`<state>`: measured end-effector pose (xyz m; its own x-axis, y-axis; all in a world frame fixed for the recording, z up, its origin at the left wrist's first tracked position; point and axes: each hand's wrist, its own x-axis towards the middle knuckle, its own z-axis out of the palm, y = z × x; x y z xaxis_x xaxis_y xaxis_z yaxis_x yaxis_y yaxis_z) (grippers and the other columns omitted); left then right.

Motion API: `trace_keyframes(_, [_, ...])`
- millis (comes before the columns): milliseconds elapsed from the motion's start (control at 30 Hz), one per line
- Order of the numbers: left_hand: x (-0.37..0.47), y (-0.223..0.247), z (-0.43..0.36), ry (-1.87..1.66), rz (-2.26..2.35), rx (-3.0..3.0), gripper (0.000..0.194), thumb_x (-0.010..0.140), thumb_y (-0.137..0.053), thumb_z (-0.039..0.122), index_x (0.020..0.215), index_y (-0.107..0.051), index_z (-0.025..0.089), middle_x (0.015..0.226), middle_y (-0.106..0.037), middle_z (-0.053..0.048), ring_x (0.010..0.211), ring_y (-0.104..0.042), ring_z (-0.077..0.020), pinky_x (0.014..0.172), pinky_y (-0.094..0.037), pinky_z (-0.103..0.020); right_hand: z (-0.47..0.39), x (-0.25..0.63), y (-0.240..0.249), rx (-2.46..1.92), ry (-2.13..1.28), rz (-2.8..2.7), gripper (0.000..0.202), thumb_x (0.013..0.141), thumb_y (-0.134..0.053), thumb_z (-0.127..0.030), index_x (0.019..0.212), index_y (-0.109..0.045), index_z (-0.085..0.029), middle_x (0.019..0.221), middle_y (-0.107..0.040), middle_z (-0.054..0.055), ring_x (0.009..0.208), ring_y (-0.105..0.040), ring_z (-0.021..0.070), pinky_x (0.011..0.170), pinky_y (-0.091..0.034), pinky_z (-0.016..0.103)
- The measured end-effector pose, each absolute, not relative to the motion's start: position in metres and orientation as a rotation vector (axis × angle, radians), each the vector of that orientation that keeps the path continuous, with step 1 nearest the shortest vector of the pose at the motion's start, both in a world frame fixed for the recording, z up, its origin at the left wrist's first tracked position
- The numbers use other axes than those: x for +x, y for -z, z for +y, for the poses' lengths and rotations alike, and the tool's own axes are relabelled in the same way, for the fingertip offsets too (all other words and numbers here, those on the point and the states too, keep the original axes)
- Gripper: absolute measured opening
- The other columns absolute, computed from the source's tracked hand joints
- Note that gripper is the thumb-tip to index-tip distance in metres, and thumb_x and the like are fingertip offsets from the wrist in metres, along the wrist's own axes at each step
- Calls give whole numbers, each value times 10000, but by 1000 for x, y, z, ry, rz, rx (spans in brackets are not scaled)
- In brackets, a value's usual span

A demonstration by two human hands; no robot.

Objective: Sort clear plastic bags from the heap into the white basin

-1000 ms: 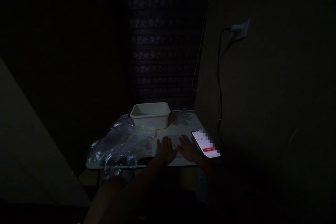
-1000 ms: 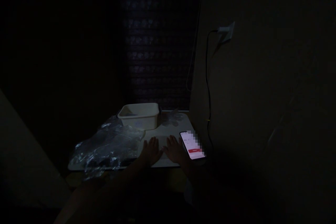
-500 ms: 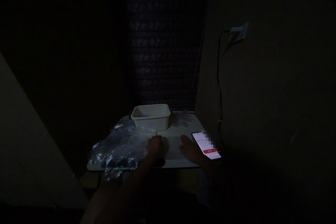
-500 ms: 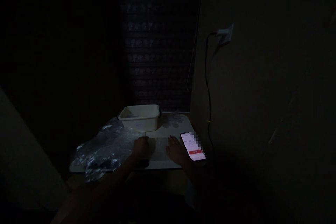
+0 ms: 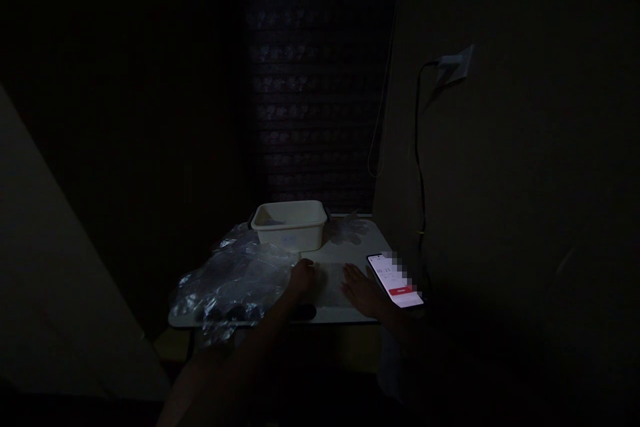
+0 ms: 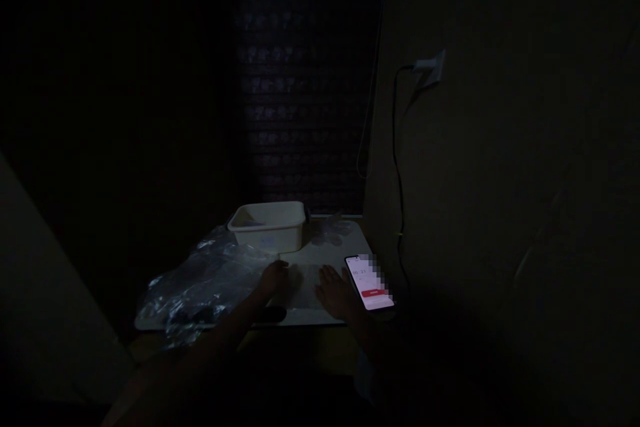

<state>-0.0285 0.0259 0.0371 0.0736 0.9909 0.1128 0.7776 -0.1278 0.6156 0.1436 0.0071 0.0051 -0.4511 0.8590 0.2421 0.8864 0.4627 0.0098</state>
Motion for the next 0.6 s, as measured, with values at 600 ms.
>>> trace_keyframes(600, [-12,-6,-8,-136,1905,2695,580,741,-111,448,1156,-240,63,1210,-222,-164,1110,-127,-267,822,-114,-500,10,144,-1,-1641,141,-2482,523,753,-95,-424,1159,-253,-135,1221,-238,90,1120,-150,193,867,-80,455])
